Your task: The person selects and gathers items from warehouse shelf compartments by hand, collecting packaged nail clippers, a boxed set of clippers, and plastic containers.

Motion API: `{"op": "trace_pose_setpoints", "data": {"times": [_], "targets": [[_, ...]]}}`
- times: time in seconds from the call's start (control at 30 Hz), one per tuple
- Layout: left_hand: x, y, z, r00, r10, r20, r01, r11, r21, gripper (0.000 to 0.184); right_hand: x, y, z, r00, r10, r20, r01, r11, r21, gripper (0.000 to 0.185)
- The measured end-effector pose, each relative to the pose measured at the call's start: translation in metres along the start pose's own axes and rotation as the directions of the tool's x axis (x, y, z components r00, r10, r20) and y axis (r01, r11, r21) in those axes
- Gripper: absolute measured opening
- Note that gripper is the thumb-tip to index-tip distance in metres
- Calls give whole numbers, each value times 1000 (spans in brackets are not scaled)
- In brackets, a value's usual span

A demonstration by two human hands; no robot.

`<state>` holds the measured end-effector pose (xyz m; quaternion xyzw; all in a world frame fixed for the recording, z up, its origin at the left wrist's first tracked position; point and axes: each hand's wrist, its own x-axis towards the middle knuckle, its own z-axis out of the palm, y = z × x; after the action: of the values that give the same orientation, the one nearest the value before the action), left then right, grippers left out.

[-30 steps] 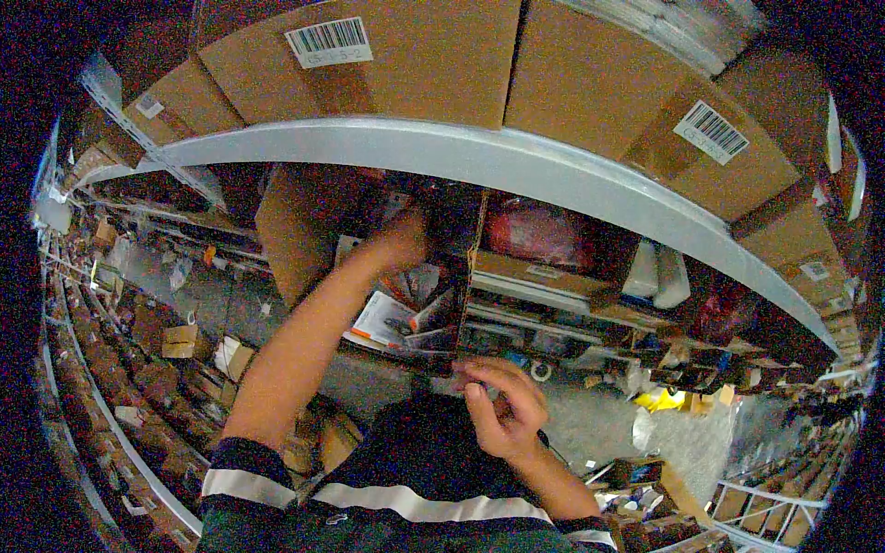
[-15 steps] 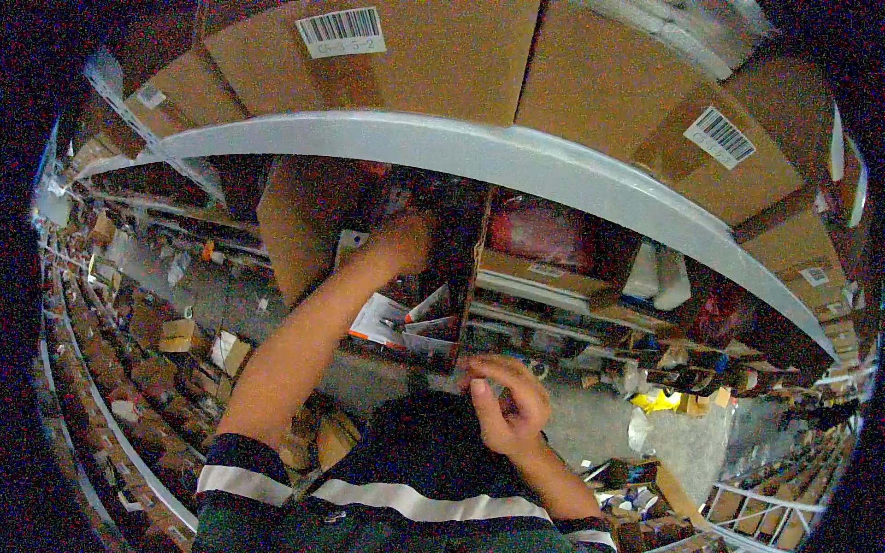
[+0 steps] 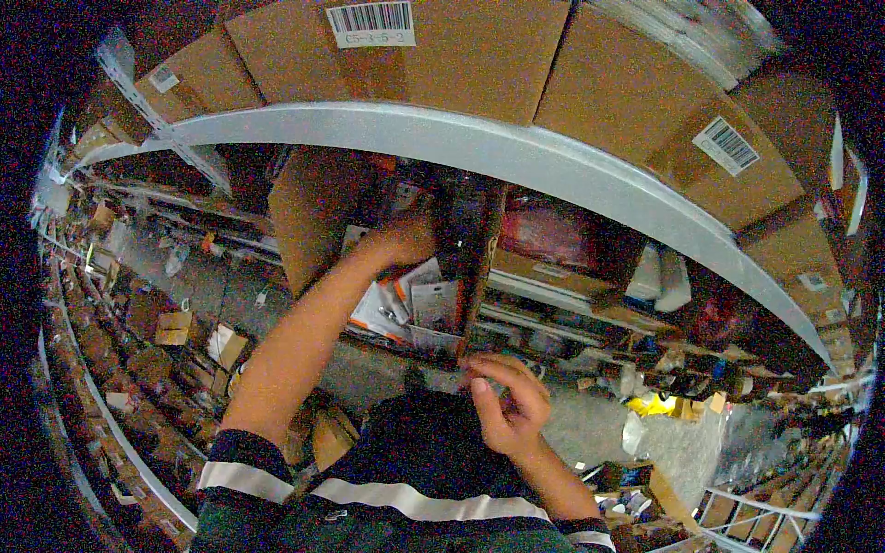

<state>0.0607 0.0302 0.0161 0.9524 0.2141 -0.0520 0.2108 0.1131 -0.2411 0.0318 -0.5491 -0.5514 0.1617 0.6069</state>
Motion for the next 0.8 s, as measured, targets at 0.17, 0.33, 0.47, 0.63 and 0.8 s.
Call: {"op": "trace_pose_setpoints", "data": {"times": [0.17, 0.33, 0.47, 0.63, 0.8], "targets": [[14, 2, 3, 993, 2, -122, -24, 984, -177, 40, -3, -2, 2, 1000, 28, -5, -28, 1000, -9, 16], [-14, 28, -43, 998, -56, -28, 51, 987, -150, 42, -6, -2, -1, 1000, 9, -3, -10, 999, -32, 16], [-70, 45, -52, 983, 36, -179, -74, 974, -213, 33, -12, -4, -3, 979, 122, -165, -126, 992, -15, 14], [-128, 66, -25, 849, 245, -467, -349, 925, -149, 26, -14, 0, -8, 966, 168, -195, -179, 983, -40, 16], [-157, 80, -33, 893, -53, -446, -130, 920, -369, 16, -4, 2, -3, 980, 111, -165, -116, 993, -19, 22]]}}
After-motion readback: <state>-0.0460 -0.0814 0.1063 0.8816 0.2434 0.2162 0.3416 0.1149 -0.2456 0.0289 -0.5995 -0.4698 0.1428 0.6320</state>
